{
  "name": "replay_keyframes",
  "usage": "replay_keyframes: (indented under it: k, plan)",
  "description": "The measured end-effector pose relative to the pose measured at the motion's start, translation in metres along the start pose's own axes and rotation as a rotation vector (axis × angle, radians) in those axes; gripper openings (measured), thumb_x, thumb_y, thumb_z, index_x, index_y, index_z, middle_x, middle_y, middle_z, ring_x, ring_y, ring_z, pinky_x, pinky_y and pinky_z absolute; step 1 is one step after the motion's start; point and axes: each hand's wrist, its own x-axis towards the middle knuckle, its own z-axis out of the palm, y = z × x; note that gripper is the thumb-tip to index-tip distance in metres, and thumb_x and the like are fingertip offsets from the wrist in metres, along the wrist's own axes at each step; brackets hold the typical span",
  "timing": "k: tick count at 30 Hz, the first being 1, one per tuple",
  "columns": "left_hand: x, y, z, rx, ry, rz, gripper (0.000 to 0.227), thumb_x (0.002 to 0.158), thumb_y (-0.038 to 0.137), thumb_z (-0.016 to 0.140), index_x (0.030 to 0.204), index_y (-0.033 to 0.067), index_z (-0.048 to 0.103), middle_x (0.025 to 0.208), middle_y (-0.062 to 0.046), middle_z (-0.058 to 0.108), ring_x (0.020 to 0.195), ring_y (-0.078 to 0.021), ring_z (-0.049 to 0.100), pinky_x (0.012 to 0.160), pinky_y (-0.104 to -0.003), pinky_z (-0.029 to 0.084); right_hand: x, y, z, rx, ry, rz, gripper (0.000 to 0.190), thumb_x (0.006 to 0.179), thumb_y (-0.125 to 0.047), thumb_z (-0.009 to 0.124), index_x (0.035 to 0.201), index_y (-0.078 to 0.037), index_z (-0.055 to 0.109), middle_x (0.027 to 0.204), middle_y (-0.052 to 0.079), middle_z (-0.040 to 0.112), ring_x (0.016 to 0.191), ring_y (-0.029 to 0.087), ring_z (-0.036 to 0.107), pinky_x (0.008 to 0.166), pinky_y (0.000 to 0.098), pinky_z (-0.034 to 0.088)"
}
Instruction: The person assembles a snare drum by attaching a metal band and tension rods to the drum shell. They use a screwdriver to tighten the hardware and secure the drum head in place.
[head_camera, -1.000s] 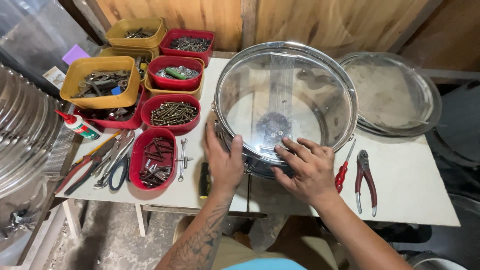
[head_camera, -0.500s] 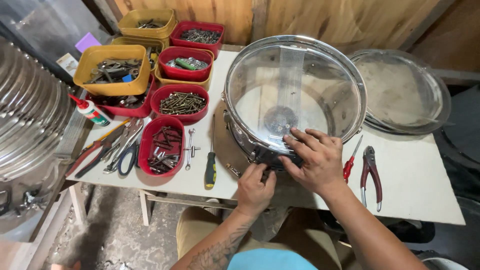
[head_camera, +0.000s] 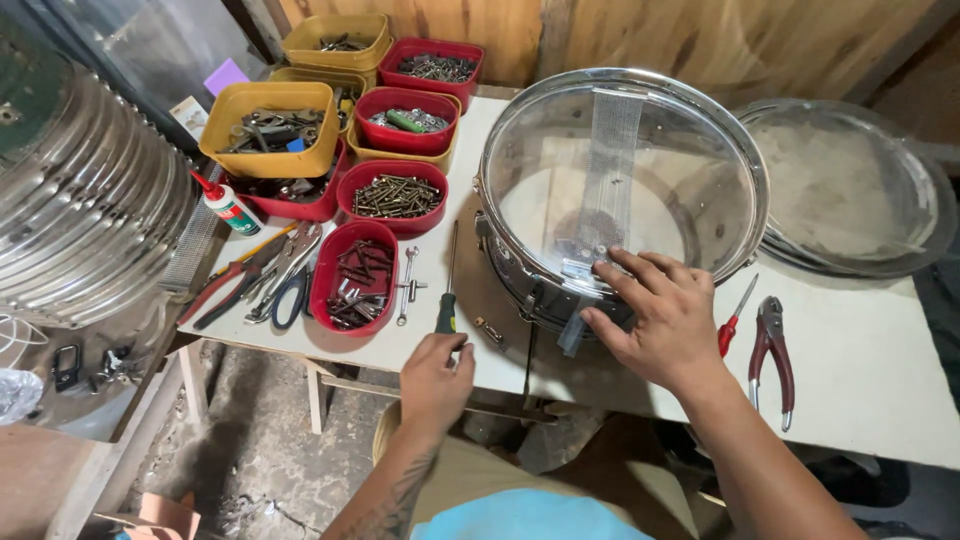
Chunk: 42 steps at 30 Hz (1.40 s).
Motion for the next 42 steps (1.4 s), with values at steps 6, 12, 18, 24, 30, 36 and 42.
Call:
replay_keyframes:
  k: [6,12,18,24,30,36,42]
  plan:
    - [0.004,-0.009,-0.004,0.227,-0.187,-0.002,0.017,0.086,0.030,0.074,0.096,0.0183,0.079,0.085,0.000,0.072,0.080,-0.0217,0.074,0.069,-0.033,0.063,-0.001,0.003,-0.001,0.054,-0.053,0.022,0.046,0.087,-0.058,0.068,0.125,-0.033,0.071,0.130,-0.007,0.070,0.116,0.023,0.067,0.090,0.0389,0.038]
    - [0.027,-0.001,0.021,0.331,-0.546,0.174,0.025,0.089,0.017,0.059,0.109,0.0154,0.074,0.104,-0.008,0.068,0.100,-0.0307,0.068,0.083,-0.040,0.059,0.000,0.007,-0.005,0.123,-0.057,0.041,0.048,0.089,-0.057,0.068,0.128,-0.029,0.071,0.131,-0.002,0.071,0.114,0.024,0.069,0.092,0.0370,0.041]
    - [0.042,-0.009,0.038,0.400,-0.603,0.409,0.013,0.083,0.013,0.061,0.085,0.0125,0.074,0.084,-0.007,0.065,0.090,-0.0318,0.063,0.071,-0.041,0.056,-0.003,0.001,-0.019,0.332,0.093,0.119,0.042,0.092,-0.036,0.074,0.129,-0.015,0.072,0.130,0.008,0.071,0.121,0.031,0.067,0.103,0.0395,0.046]
    - [0.047,-0.018,0.040,0.412,-0.643,0.566,0.008,0.079,0.010,0.064,0.077,0.0094,0.072,0.075,-0.007,0.061,0.087,-0.0298,0.057,0.071,-0.042,0.049,-0.068,-0.023,-0.008,0.599,0.208,0.354,0.022,0.098,-0.018,0.063,0.110,-0.004,0.075,0.097,0.012,0.075,0.090,0.026,0.073,0.081,0.0332,0.058]
    - [0.053,0.027,0.007,0.353,-0.718,0.616,0.019,0.077,0.011,0.071,0.095,0.0048,0.070,0.090,-0.011,0.061,0.094,-0.0323,0.054,0.084,-0.048,0.050,-0.093,-0.051,0.006,0.935,-0.411,1.156,0.032,0.090,-0.028,0.070,0.109,-0.005,0.083,0.097,0.011,0.085,0.083,0.018,0.076,0.072,0.0290,0.058]
    - [0.035,0.064,-0.014,0.080,-0.621,0.589,0.031,0.076,0.016,0.076,0.100,0.0028,0.062,0.088,-0.013,0.053,0.079,-0.0338,0.053,0.069,-0.046,0.049,-0.063,-0.049,0.007,1.502,-0.290,1.436,0.056,0.089,-0.041,0.065,0.113,0.009,0.071,0.095,0.023,0.075,0.067,0.024,0.061,0.055,0.0334,0.047]
    - [0.028,0.073,-0.026,-0.253,-0.852,0.075,0.029,0.083,0.014,0.069,0.111,0.0084,0.071,0.093,-0.005,0.060,0.078,-0.0225,0.062,0.065,-0.037,0.052,-0.039,-0.045,0.016,1.548,-0.151,1.355,0.025,0.086,-0.018,0.080,0.095,0.005,0.076,0.074,0.010,0.069,0.056,0.017,0.056,0.048,0.0302,0.045]
